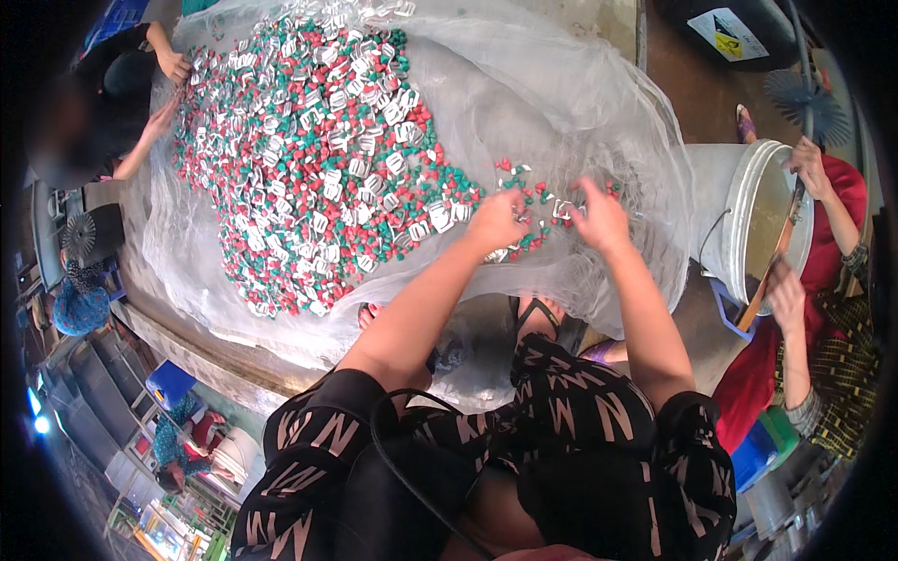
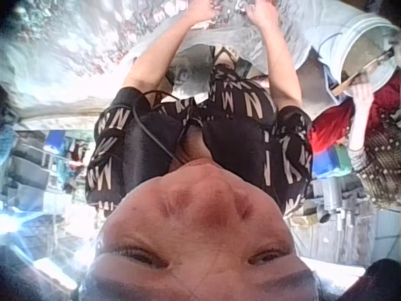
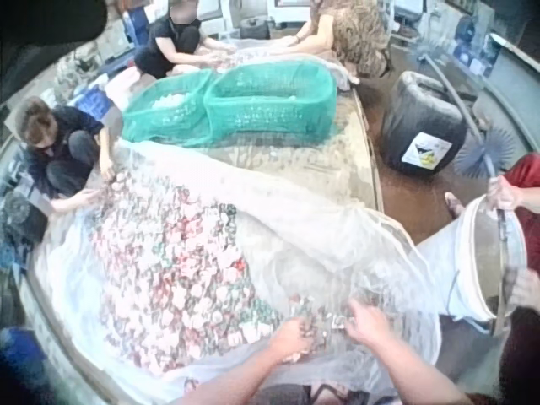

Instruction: The person sorts a large pile of red, green, and white bottle caps on a plastic sheet. They pick up the caps by hand and place them into a green basket. Other people are also sorting caps nearby.

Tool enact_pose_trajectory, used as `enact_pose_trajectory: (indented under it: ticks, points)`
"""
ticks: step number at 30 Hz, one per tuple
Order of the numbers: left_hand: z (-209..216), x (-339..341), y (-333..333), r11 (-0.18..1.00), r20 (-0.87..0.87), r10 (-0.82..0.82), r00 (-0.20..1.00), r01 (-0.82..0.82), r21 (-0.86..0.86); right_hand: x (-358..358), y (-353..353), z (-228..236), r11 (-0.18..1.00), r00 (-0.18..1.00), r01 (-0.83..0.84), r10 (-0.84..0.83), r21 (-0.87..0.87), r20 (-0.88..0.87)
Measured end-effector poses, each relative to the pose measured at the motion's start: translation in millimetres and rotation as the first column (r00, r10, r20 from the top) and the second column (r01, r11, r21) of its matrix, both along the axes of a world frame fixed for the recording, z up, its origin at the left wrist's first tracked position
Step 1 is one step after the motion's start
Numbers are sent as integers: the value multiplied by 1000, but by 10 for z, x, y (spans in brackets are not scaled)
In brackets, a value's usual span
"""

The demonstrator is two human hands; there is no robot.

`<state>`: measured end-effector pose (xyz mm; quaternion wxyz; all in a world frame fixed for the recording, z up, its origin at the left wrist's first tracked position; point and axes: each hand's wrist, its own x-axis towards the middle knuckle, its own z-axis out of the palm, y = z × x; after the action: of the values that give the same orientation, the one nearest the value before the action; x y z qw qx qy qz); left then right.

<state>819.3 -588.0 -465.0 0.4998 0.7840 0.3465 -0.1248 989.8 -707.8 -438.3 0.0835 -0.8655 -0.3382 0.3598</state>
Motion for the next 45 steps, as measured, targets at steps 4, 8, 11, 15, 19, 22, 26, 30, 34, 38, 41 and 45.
enact_pose_trajectory:
  ticks: [4, 8, 11, 15, 19, 22, 26, 30, 34, 38, 41, 45]
  points:
    - [-88, -114, 270, 980, 134, 199, 971, -195, -42, -146, -26, -170, 970, 964, -241, 236, 29, 126]
    - [15, -10, 381, 950, 219, 287, 932, -247, -193, -49, -117, -253, 978, 969, -209, 205, 11, 138]
    - [-48, -97, 477, 740, 117, 436, 892, -281, -612, -10, 6, -210, 978, 999, -34, 31, 204, 21]
    - [271, -2, 493, 226, -43, 628, 777, -235, -945, 31, 233, -107, 847, 922, 366, -274, 386, -272]
    - [417, 126, 460, 87, -42, 754, 655, -163, -983, -90, 537, 51, 665, 857, 512, -355, 543, -373]
    - [579, 248, 471, -8, -71, 797, 599, -107, -994, -244, 720, 292, 562, 893, 403, -415, 722, -175]
    - [691, 334, 467, 112, 49, 882, 469, -108, -988, -406, 928, 202, 401, 328, 890, -233, 216, -916]
    - [858, 864, 24, 783, 723, 523, 452, -589, -198, -408, 824, -1303, 429, -353, 896, 538, -112, -766]
    - [1194, 536, 160, 716, 731, 177, 658, -596, 363, -921, 1143, -3, 495, -541, 782, 841, -378, -19]
    - [1379, 605, 166, 670, 738, 24, 675, -559, 489, -564, 922, -9, 413, -356, 890, 367, -192, -859]
    - [1345, 598, 208, 608, 763, 157, 627, -670, 426, -541, 1042, 445, 316, -317, 911, 124, -265, -940]
    - [1004, 591, 260, 492, 420, 870, 258, -507, -707, -697, 1197, 668, 256, 143, 961, -144, 103, -979]
